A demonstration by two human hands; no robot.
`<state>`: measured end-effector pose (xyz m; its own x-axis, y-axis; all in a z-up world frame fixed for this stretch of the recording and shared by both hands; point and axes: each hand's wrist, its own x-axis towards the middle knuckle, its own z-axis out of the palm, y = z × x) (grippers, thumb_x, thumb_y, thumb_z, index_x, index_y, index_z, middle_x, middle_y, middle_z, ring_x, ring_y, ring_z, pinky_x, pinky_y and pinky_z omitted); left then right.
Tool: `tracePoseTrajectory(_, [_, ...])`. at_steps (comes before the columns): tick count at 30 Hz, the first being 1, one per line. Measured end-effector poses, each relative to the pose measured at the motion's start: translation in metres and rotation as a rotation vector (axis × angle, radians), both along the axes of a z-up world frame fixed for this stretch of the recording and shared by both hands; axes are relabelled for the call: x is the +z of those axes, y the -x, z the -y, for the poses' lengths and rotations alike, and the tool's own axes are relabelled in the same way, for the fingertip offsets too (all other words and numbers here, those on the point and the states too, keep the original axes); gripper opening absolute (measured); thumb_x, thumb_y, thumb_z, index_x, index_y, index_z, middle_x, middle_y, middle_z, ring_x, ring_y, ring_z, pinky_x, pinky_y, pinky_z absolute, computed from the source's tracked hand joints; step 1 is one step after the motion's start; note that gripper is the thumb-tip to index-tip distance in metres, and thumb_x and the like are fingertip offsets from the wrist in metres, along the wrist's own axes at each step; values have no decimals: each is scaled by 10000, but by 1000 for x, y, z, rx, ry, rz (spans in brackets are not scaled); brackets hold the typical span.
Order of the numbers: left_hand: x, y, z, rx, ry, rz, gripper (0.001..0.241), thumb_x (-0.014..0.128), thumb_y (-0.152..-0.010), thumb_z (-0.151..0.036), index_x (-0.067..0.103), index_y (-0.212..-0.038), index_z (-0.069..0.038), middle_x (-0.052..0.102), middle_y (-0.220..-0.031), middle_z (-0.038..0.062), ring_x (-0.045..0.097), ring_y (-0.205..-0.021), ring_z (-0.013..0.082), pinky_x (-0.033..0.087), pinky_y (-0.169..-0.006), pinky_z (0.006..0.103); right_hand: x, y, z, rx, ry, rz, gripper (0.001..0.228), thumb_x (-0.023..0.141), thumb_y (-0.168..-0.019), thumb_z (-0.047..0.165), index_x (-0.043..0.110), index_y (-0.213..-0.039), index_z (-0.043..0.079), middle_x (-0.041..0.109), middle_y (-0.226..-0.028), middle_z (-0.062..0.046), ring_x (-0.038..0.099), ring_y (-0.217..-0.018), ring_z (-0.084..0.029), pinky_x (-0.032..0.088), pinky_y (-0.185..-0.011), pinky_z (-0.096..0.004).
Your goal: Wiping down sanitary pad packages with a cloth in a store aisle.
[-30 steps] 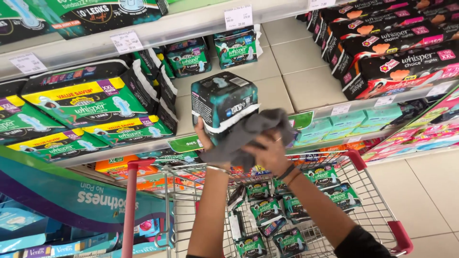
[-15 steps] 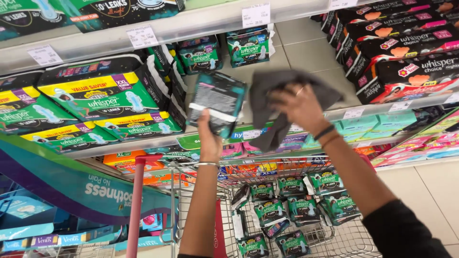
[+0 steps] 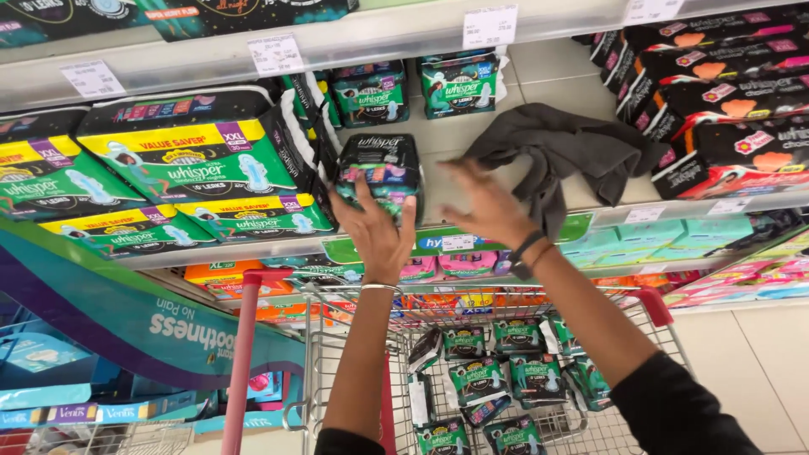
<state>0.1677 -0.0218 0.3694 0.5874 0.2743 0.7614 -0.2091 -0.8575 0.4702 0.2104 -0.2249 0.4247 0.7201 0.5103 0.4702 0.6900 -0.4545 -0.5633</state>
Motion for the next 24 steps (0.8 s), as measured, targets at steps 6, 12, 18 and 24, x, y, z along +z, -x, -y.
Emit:
tracePoseTrajectory(6, [13, -27, -12, 29, -84, -203, 760, 652, -956, -185, 256, -1602, -133, 144, -1598, 374, 280, -1391, 618, 357, -1121, 614, -44, -50, -62, -107, -257, -24, 654, 811, -868, 239, 530, -1393, -31, 657, -1264, -219, 732, -1041, -323, 589, -885, -409])
tracePoseTrajectory(12, [13, -75, -40, 46, -226, -216, 972, 591, -779, 155, 200, -1622, -129, 171, -1654, 244, 355, -1427, 503, 401, -1164, 516, -45, -92, -84, -167, -335, -64, 598, 869, -805, 153, 588, -1283, -70, 686, -1199, -234, 759, -980, -301, 615, -797, -365])
tracePoseTrajectory(18, [7, -109, -59, -88, -168, -267, 1010, 576, -759, 199, 157, -1639, -62, 141, -1661, 236, 287, -1477, 511, 341, -1219, 485, -41, -113, -95, -205, -315, -160, 477, 859, -815, 123, 625, -1190, -57, 726, -1123, -189, 778, -930, -263, 618, -768, -354])
tracePoseTrajectory(24, [6, -98, -61, -191, -159, -131, 1015, 571, -743, 182, 127, -1631, -30, 51, -1694, 266, 194, -1548, 511, 265, -1301, 495, -42, -113, -88, -215, -212, -40, 379, 863, -876, 143, 661, -1158, -10, 726, -1104, -166, 754, -934, -277, 587, -782, -377])
